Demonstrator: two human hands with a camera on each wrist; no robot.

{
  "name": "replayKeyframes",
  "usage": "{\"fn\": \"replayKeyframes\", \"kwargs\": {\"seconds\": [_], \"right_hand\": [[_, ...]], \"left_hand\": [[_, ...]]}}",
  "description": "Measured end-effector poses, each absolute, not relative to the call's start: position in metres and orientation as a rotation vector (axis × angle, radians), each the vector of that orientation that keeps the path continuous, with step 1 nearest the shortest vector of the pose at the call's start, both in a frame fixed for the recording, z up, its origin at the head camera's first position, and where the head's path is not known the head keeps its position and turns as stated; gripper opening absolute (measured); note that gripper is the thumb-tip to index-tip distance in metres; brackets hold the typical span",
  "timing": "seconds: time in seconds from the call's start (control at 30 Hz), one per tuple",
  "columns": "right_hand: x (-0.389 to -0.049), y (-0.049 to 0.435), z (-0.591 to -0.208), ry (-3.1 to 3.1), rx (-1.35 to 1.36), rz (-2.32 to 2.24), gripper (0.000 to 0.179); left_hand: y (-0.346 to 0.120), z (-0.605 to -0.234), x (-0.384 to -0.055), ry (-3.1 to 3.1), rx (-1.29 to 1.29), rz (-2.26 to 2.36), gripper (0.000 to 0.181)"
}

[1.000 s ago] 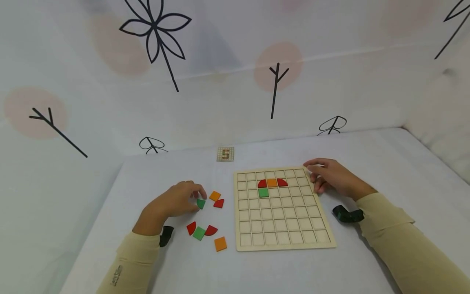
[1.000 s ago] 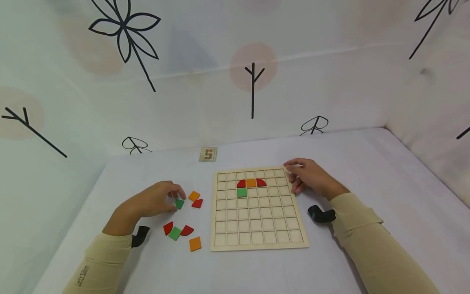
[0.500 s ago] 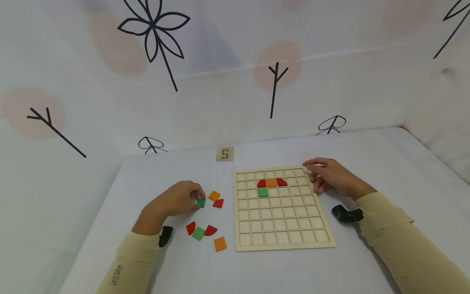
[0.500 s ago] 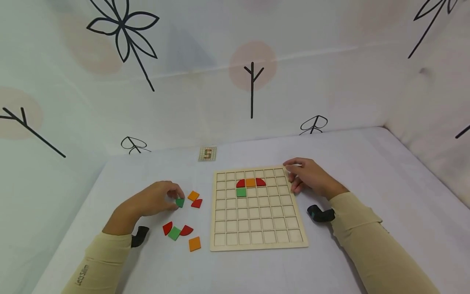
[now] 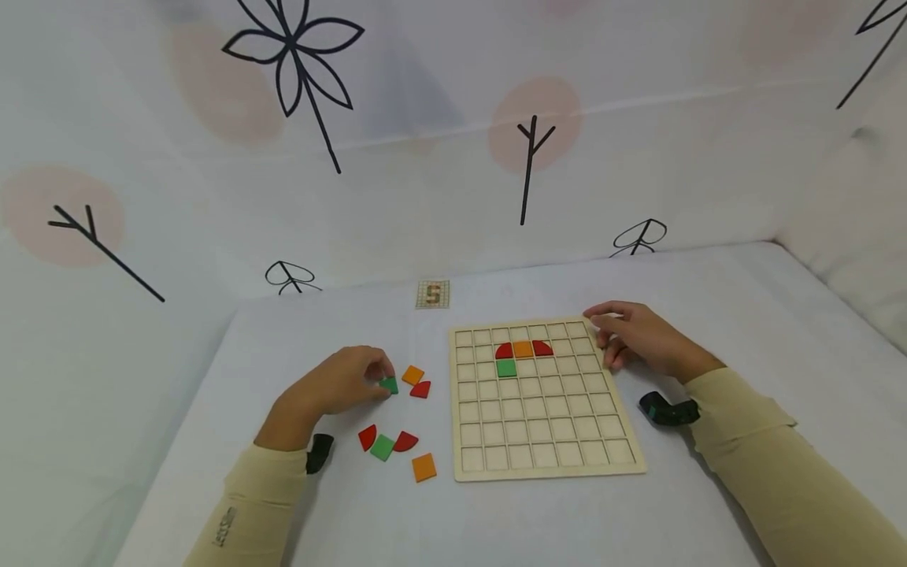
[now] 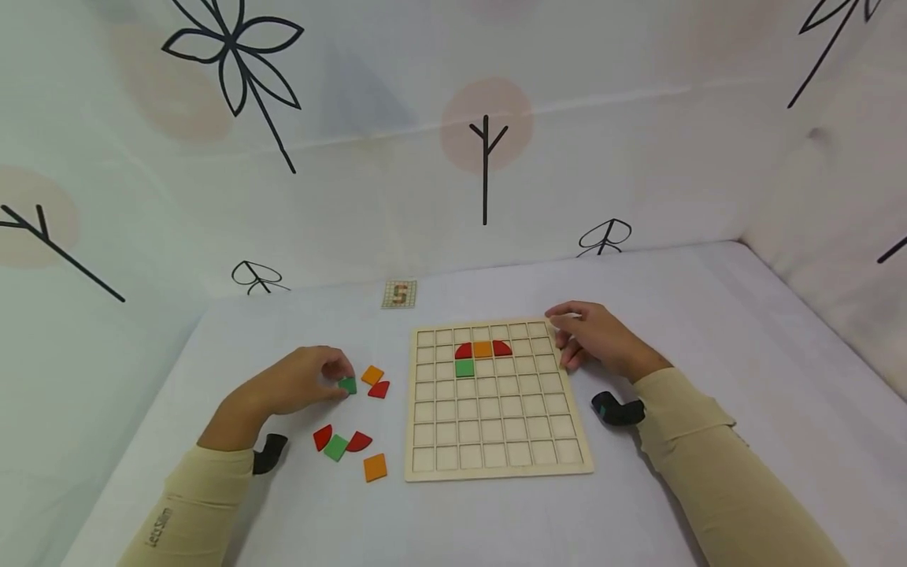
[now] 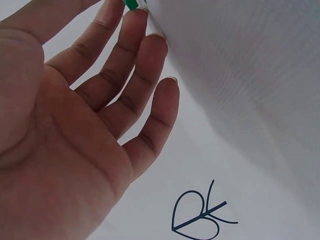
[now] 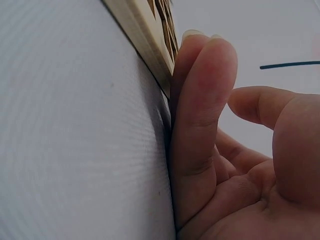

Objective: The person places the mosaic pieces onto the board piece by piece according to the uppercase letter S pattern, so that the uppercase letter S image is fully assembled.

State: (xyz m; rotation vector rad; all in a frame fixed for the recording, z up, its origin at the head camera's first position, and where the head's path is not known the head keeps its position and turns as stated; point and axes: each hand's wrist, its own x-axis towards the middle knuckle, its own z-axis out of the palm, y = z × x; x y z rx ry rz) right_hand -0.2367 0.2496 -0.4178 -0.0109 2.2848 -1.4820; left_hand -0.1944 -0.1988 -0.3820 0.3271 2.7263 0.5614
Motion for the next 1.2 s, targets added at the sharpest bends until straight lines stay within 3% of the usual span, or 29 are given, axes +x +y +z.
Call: {"fn": "replayKeyframes", "kwargs": {"seconds": [0.67, 1.2], "right_hand": [[-0.242, 0.247, -0.42, 2.269, -0.022, -1.492, 0.046], [-0.24, 0.253, -0.421, 2.253, -0.044, -1.496, 0.051]], "left_hand": [[-0.134, -0.351, -0.189, 2.807, 0.528, 0.672, 0.025], [-0.082, -0.358, -0.193, 2.761, 0.817, 0.602, 0.025]]}}
